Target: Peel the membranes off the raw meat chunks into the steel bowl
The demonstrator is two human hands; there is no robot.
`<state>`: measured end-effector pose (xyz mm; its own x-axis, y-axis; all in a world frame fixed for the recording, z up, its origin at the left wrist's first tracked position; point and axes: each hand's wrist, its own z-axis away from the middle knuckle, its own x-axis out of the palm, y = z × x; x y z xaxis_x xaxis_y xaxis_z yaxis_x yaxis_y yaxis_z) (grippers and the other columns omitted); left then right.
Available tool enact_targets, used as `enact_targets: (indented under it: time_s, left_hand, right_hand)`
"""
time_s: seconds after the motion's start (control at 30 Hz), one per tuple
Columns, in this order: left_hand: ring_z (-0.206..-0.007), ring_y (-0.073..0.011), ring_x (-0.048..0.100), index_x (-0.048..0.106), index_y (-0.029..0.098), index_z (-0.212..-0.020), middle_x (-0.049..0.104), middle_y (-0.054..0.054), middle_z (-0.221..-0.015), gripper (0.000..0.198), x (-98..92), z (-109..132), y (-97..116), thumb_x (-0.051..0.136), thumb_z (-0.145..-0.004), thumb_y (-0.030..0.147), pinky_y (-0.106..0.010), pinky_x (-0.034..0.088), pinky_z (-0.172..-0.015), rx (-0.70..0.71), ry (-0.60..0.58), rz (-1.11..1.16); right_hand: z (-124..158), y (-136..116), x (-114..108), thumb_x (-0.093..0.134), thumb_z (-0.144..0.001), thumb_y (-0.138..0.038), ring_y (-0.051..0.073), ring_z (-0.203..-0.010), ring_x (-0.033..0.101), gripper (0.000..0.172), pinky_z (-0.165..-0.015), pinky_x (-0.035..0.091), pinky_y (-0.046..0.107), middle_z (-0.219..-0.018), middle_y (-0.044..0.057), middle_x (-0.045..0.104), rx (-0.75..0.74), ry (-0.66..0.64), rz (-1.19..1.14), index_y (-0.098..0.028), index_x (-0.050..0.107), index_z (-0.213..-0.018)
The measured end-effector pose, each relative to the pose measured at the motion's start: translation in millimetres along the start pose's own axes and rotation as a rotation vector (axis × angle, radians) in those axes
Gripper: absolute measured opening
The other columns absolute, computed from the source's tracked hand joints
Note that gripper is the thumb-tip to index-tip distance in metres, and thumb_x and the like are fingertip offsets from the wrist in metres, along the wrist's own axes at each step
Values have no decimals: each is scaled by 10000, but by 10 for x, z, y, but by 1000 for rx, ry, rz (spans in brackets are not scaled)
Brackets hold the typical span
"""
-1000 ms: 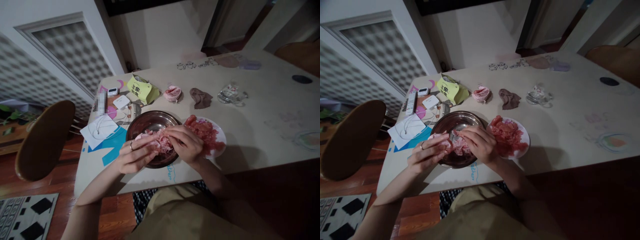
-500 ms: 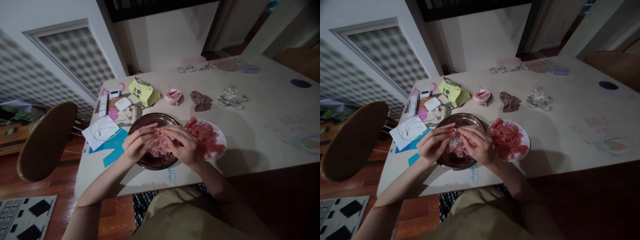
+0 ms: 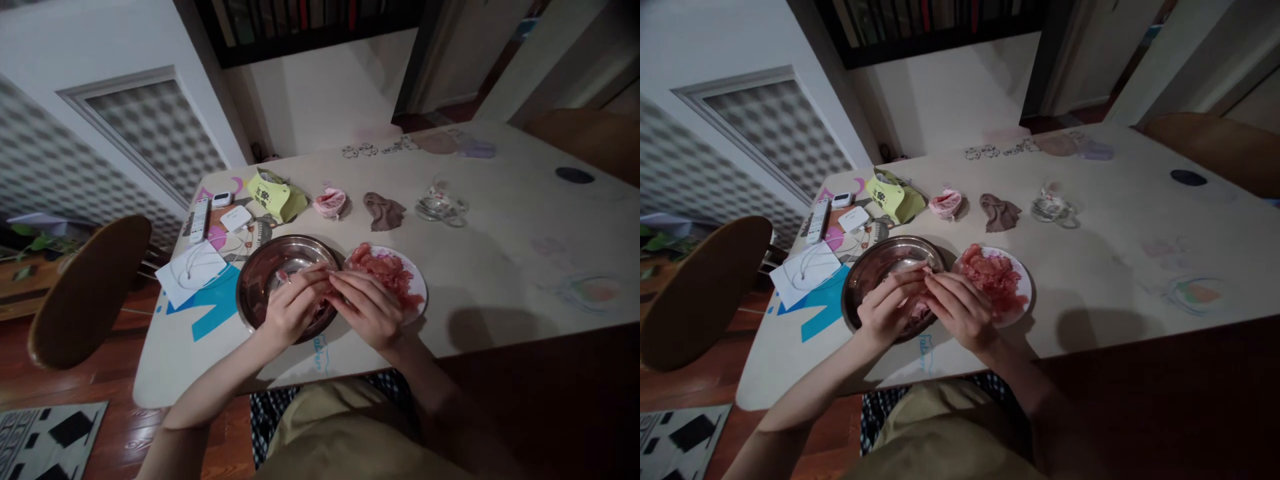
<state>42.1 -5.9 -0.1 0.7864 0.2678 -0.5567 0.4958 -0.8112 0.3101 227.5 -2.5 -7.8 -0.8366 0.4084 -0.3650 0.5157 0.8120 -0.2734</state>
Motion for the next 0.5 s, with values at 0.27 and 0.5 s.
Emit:
enact_targets:
  time_s: [0.27, 0.5]
  left_hand:
    - [-1247, -196, 672, 630, 180, -1203, 722, -112, -1242, 300, 496, -189, 324, 551, -958, 25, -332, 573, -1055, -159, -59, 22]
    - [-1102, -181, 731, 623, 197, -1202, 747, -86, -1191, 297, 835, -235, 414, 588, -940, 60, -280, 609, -935, -267, -8, -46]
  right_hand:
    - [255, 228, -378, 715, -881, -77, 198, -974, 765, 482, -915, 645, 320, -1060, 90, 792, 89, 50, 58, -202, 654, -1342]
    - [440, 409, -566, 702, -879, -71, 178, -948, 769, 403, -942, 633, 303, -1047, 69, 795, 221, 73, 74, -206, 696, -1259]
